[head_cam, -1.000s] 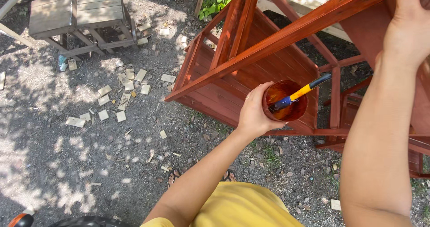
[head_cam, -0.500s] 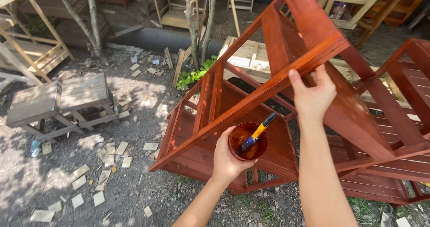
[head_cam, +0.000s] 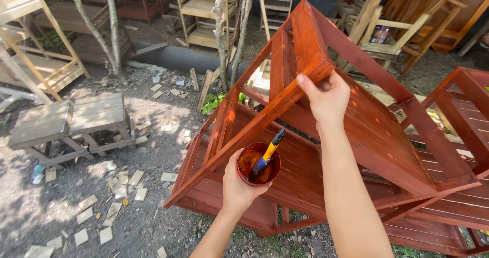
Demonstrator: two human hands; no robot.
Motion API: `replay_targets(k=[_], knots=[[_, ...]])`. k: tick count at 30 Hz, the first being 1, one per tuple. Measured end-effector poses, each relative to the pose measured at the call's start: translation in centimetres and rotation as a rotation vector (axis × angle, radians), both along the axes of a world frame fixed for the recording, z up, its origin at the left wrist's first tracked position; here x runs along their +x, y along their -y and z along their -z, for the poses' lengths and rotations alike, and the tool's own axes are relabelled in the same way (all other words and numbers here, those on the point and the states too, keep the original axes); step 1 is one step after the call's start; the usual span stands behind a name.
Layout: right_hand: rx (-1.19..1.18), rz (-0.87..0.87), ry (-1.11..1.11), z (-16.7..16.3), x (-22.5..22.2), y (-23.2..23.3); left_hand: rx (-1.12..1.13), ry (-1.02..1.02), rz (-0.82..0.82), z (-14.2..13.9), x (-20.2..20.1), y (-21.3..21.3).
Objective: The person applies reddish-brown stain to a wooden shelving unit using a brush. They repeatedly dip the brush into a container of stain and coat the shelves and frame, working from the lower shelves upward.
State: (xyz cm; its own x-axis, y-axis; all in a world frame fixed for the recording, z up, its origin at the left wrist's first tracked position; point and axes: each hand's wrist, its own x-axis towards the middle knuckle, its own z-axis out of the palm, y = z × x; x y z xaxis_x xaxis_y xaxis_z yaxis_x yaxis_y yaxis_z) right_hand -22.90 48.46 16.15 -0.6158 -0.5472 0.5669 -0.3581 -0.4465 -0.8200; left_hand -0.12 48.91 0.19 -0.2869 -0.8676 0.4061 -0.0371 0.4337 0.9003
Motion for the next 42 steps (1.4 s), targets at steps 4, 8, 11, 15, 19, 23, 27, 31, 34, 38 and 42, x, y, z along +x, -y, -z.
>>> replay_targets(k=[4, 8, 11, 15, 19, 23, 27, 31, 34, 38, 42], knots=[[-0.083, -0.062, -0.107, 0.1, 2.2, 3.4, -0.017, -0.03, -0.071, 0.3, 1.6, 0.4], [-0.038, 0.015, -0.21, -0.1, 6.0, 7.3, 0.01, -0.064, -0.145, 0.2, 4.1, 1.5], [-0.05, -0.15, -0.042, -0.4, 10.3, 10.9, 0.01, -0.082, -0.18, 0.2, 6.8, 3.6], [-0.021, -0.211, 0.113, 0.6, 16.5, 16.2, 0.016, -0.015, -0.22, 0.7, 12.5, 7.0], [-0.085, -0.161, -0.035, 2.8, 21.7, 21.0, -0.031, -0.189, -0.144, 1.9, 19.7, 10.8], [-0.022, -0.239, 0.121, 4.8, 26.0, 24.4, -0.01, -0.042, -0.259, 3.2, 25.9, 13.5], [0.055, -0.182, 0.018, 6.3, 30.1, 27.0, 0.04, -0.037, -0.287, 4.1, 29.3, 15.2], [0.114, -0.082, -0.17, 8.2, 34.4, 29.7, 0.077, 0.006, -0.325, 4.6, 31.2, 16.9], [0.24, -0.199, 0.019, 10.0, 38.0, 31.6, 0.068, 0.025, -0.402, 4.3, 32.5, 18.1], [0.348, -0.118, -0.155, 11.8, 42.5, 33.6, 0.015, -0.024, -0.52, 2.8, 35.0, 20.0], [0.332, -0.072, -0.259, 12.6, 46.2, 34.5, -0.016, 0.071, -0.697, 1.2, 38.0, 23.1]])
